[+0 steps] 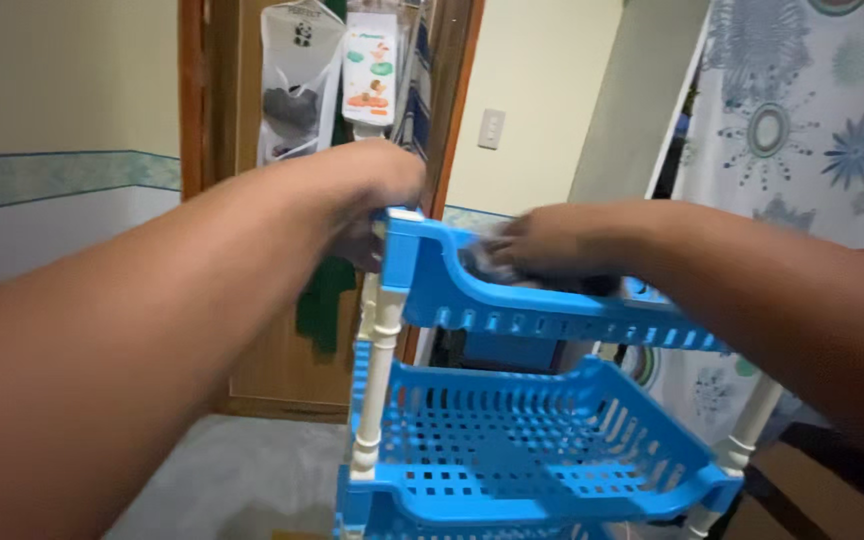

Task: The person assembles a three-tier blue plastic shelf by inserting white plastic poles into the basket frames and securing them with small white connectors. After assembly, the person wipes the entire shelf with a gray cloth.

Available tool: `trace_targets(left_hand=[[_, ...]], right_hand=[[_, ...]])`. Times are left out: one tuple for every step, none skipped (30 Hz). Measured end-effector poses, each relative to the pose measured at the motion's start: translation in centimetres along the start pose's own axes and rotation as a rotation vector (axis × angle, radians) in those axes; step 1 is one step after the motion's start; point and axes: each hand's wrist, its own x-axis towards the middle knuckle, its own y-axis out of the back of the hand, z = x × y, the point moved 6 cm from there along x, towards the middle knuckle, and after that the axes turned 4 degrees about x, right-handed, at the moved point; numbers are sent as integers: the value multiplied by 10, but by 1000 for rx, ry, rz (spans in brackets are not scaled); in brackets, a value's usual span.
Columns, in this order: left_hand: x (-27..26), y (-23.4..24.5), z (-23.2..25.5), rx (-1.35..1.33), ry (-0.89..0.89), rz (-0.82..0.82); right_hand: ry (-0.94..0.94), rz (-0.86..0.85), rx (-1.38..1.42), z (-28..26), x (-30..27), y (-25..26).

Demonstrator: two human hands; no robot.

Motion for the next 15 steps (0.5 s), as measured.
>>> trace_targets(left_hand=[[0, 2, -1, -13, 3, 0], [0, 4, -1, -21, -2, 2], [-2, 8, -3, -28, -4, 11], [-4, 11, -4, -36, -3, 17], [-4, 7, -5, -40, 2, 19], [-4, 4, -6, -48, 2, 22], [-2, 2, -4, -59, 6, 19], [-2, -1, -5, -67, 10, 16], [-5, 2, -7, -76, 13, 26], [-10, 6, -12, -82, 15, 41], [-10, 7, -11, -88, 12, 41], [-11, 9, -11, -99, 9, 46], [-12, 7, -8, -103, 0, 49], [-12, 5, -5, -115, -5, 53], [-10, 1, -6, -124, -11, 56]], right_hand=[[-87, 12, 2, 12, -6, 3], [-121, -6, 101, 19, -12, 3], [-144, -28, 202, 22, -15, 1], [-168, -52, 302, 21, -15, -3], [-170, -56, 278, 22, -13, -6], [-173, -60, 254, 21, -9, -9], [-181, -65, 229, 18, -3, -9], [-161, -42, 81, 12, 4, -9], [-125, -9, -68, 0, 12, -11], [-12, 5, -43, -17, 19, -15], [89, 23, -20, -29, 24, -15], [209, 32, 93, -42, 26, -16], [319, 44, 207, -48, 22, -13], [428, 60, 322, -50, 15, -9], [312, 47, 325, -37, 12, -13]])
